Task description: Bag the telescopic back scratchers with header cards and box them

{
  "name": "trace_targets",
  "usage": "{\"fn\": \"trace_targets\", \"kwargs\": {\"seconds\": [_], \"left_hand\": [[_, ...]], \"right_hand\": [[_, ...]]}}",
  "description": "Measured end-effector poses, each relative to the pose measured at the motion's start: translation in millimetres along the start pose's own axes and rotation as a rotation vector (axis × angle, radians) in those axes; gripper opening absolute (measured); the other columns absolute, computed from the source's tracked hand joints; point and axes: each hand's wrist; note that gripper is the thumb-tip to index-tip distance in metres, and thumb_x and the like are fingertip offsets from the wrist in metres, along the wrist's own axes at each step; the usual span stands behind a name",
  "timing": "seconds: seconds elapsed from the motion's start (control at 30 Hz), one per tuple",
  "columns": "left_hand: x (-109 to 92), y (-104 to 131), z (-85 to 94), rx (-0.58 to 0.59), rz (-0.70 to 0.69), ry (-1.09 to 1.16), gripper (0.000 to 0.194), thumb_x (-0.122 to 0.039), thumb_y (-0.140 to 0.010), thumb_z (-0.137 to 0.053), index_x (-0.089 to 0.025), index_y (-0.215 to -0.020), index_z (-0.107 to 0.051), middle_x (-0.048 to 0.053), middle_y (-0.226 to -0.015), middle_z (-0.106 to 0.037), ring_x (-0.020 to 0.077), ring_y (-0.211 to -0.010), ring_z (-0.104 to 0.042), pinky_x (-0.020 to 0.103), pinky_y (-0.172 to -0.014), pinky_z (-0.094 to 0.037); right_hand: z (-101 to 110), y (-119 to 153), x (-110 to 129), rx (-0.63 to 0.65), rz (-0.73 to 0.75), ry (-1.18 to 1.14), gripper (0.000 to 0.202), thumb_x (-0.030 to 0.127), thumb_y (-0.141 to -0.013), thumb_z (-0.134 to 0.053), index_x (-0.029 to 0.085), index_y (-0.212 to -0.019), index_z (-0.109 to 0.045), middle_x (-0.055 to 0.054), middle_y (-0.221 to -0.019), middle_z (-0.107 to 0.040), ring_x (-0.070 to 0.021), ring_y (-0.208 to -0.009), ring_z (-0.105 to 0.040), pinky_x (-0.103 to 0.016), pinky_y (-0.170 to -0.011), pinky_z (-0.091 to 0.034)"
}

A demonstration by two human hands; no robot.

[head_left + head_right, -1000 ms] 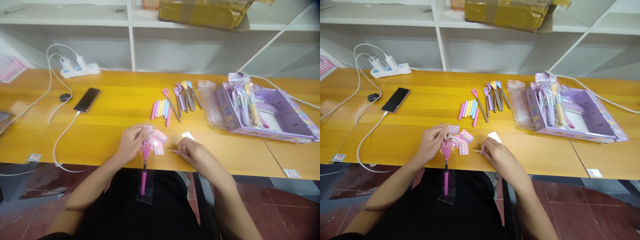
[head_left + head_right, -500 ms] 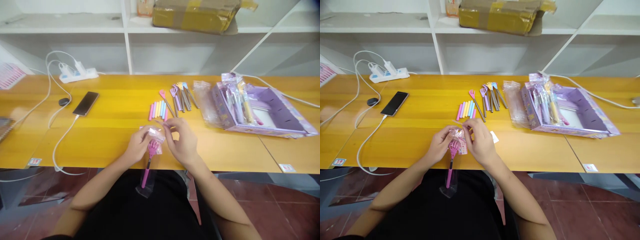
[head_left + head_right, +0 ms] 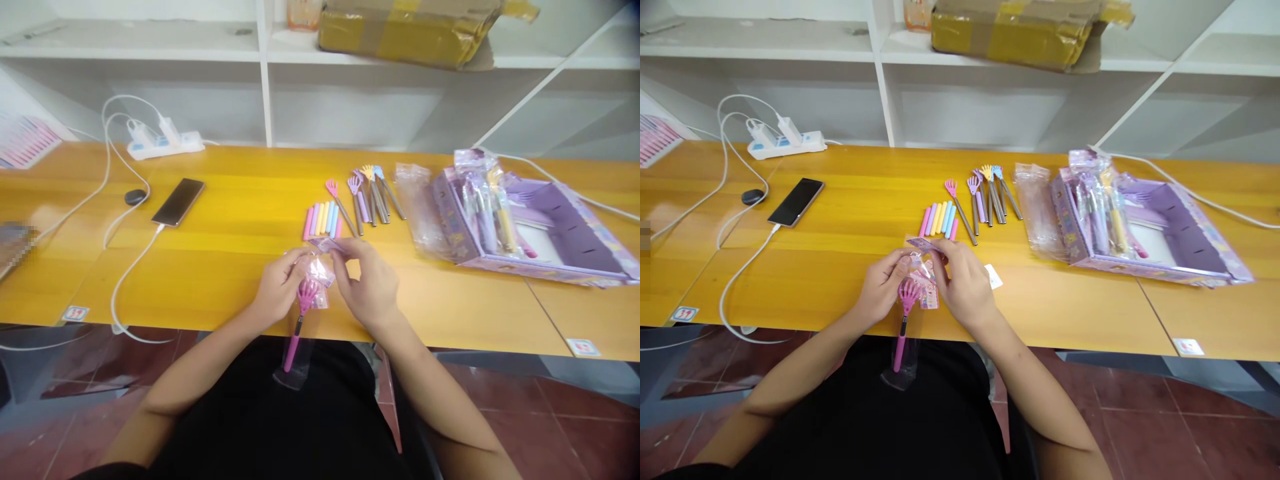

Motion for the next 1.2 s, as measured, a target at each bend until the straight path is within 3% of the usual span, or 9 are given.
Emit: {"fn": "trace_targets", "kwargs": {"seconds": [0.17, 0.33, 0.5, 0.9, 1.03, 1.13, 1.2], "left_hand": [[4.6, -0.3, -1.3, 0.027, 0.024, 0.060, 0.043, -0.054, -0.111, -0.059, -0.022, -0.135, -0.074, 0.008, -0.123, -0.081, 0.0240, -0.109, -0.075, 0.034, -0.098, -0.055], [5.9, -1.5, -0.3, 0.023, 0.011, 0.132, 0.039, -0.053, -0.109, -0.065, -0.020, -0.125, -0.078, 0.009, -0.123, -0.082, 0.0241, -0.112, -0.076, 0.034, -0.101, -0.057], [7.5, -2.8, 0.1, 0.028, -0.002, 0.202, 0.043, -0.056, -0.105, -0.070, -0.020, -0.127, -0.078, 0.009, -0.121, -0.083, 0.0252, -0.111, -0.078, 0.034, -0.099, -0.059], [13.6, -0.6, 0.8, 0.034, -0.001, 0.171, 0.037, -0.051, -0.107, -0.069, -0.021, -0.127, -0.077, 0.008, -0.116, -0.082, 0.0231, -0.105, -0.077, 0.033, -0.092, -0.059], [14.1, -0.1, 0.5, 0.029, 0.022, 0.170, 0.037, -0.052, -0.107, -0.069, -0.020, -0.125, -0.076, 0.007, -0.110, -0.081, 0.0206, -0.095, -0.076, 0.030, -0.084, -0.058], [13.8, 0.1, 0.6, 0.037, 0.021, 0.181, 0.036, -0.051, -0.108, -0.068, -0.019, -0.123, -0.076, 0.007, -0.111, -0.081, 0.0207, -0.098, -0.076, 0.030, -0.087, -0.058], [12.0, 0.1, 1.0, 0.034, 0.017, 0.185, 0.037, -0.051, -0.108, -0.067, -0.019, -0.124, -0.076, 0.007, -0.112, -0.081, 0.0204, -0.099, -0.076, 0.030, -0.088, -0.059]], "right_hand": [[4.9, -7.6, -1.8, 0.088, -0.156, -0.133, 0.012, 0.027, -0.112, -0.061, 0.027, -0.123, -0.065, -0.008, -0.113, -0.081, -0.0213, -0.089, -0.077, -0.039, -0.083, -0.065], [7.1, -19.4, -3.2, 0.098, -0.035, -0.097, 0.012, 0.021, -0.111, -0.063, 0.025, -0.122, -0.065, -0.006, -0.108, -0.079, -0.0191, -0.088, -0.075, -0.036, -0.081, -0.063], [8.5, -24.5, -7.4, 0.137, 0.046, -0.144, 0.016, 0.015, -0.110, -0.063, 0.024, -0.122, -0.066, -0.006, -0.106, -0.074, -0.0182, -0.089, -0.073, -0.036, -0.079, -0.062], [10.0, -23.5, -9.4, 0.137, 0.072, -0.176, 0.033, 0.015, -0.107, -0.063, 0.029, -0.137, -0.066, -0.008, -0.119, -0.065, -0.0178, -0.084, -0.066, -0.041, -0.080, -0.063], [9.3, -22.7, -10.7, 0.168, 0.078, -0.159, 0.036, 0.016, -0.108, -0.062, 0.031, -0.140, -0.066, -0.009, -0.120, -0.065, -0.0225, -0.095, -0.069, -0.044, -0.081, -0.063], [9.1, -21.2, -11.7, 0.188, 0.079, -0.167, 0.034, 0.016, -0.107, -0.061, 0.030, -0.137, -0.068, -0.011, -0.122, -0.064, -0.0263, -0.107, -0.069, -0.043, -0.080, -0.063], [8.9, -19.6, -12.3, 0.195, 0.073, -0.180, 0.029, 0.016, -0.107, -0.062, 0.029, -0.131, -0.070, -0.011, -0.123, -0.064, -0.0256, -0.105, -0.069, -0.042, -0.077, -0.062]]}}
Point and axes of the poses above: each hand's wrist, its own y-axis away from the middle knuckle, its own z-axis out of the back of the hand, x = y × z
